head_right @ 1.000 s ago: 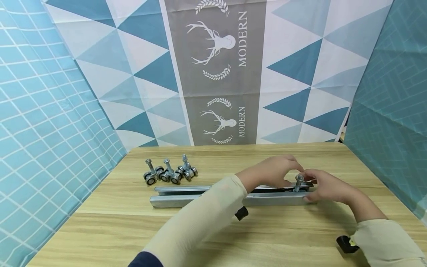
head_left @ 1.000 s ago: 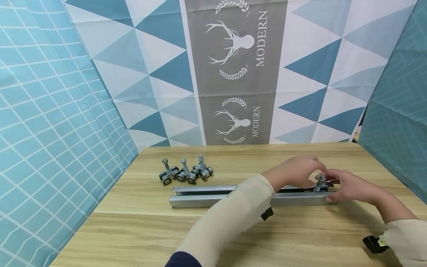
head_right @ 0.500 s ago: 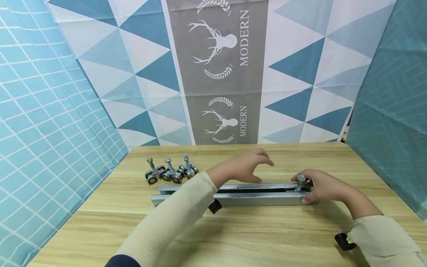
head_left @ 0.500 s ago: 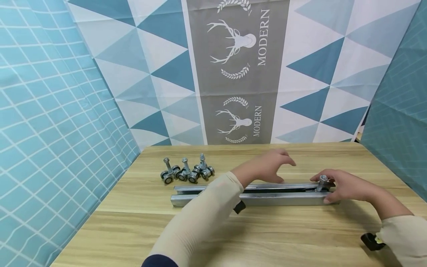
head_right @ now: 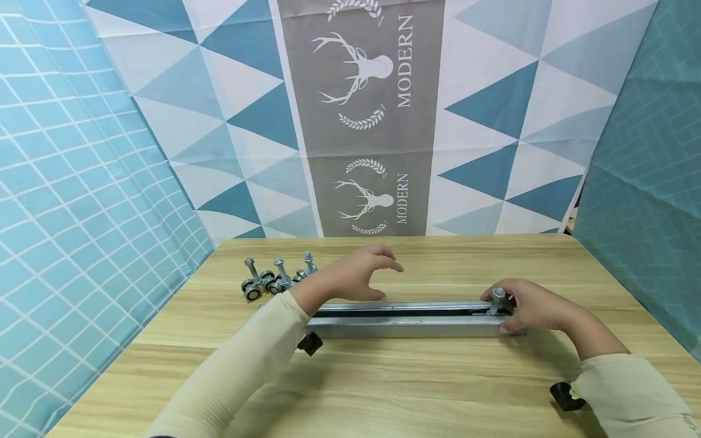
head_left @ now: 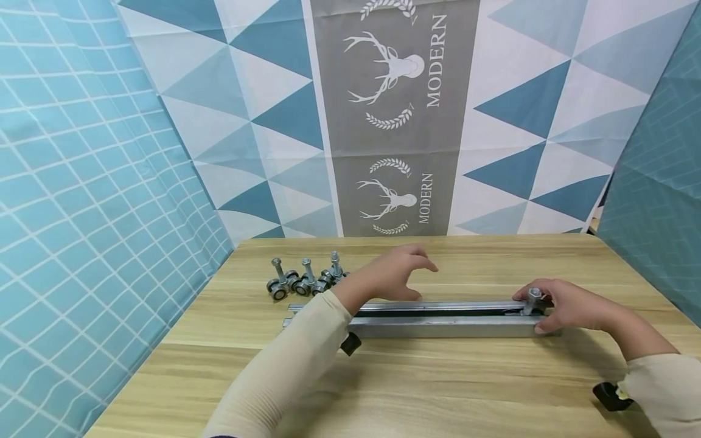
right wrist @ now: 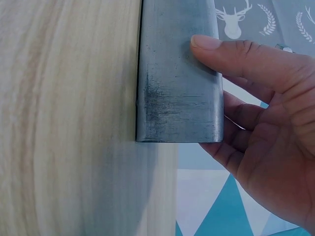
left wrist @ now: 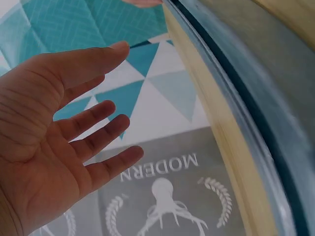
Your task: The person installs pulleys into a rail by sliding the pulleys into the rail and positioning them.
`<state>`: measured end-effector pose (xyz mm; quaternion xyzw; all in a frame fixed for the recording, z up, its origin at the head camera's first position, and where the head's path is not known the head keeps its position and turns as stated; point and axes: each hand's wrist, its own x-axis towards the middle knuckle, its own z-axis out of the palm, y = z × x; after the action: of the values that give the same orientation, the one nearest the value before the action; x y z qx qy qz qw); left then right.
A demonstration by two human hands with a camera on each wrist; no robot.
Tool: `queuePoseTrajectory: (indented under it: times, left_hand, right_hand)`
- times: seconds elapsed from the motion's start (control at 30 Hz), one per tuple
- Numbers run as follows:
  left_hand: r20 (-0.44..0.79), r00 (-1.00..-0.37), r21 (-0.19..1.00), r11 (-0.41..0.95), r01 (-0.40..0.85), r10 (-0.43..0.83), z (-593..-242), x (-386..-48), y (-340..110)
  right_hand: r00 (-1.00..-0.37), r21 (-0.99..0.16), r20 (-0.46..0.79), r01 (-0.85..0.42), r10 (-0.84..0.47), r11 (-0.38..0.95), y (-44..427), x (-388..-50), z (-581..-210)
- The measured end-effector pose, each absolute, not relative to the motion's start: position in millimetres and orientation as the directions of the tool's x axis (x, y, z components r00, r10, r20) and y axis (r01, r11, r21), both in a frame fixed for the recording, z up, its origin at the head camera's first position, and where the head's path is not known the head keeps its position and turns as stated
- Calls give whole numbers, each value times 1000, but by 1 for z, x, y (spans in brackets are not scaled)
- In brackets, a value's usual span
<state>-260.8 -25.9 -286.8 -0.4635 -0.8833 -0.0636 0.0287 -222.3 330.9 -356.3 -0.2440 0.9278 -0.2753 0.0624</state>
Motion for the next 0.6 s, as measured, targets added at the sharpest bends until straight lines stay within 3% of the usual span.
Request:
queuePoseTrajectory:
  times: [0.3, 0.6]
  left_hand:
    - [255, -490, 74, 488, 870, 834, -302, -256, -62]
    - [306, -545, 121, 536, 836, 781, -307, -248, -93]
  right_hand:
    - [-878, -561, 10, -401, -478, 725, 333, -224, -359]
    - [-883, -564, 6, -391, -470, 728, 331, -222, -358]
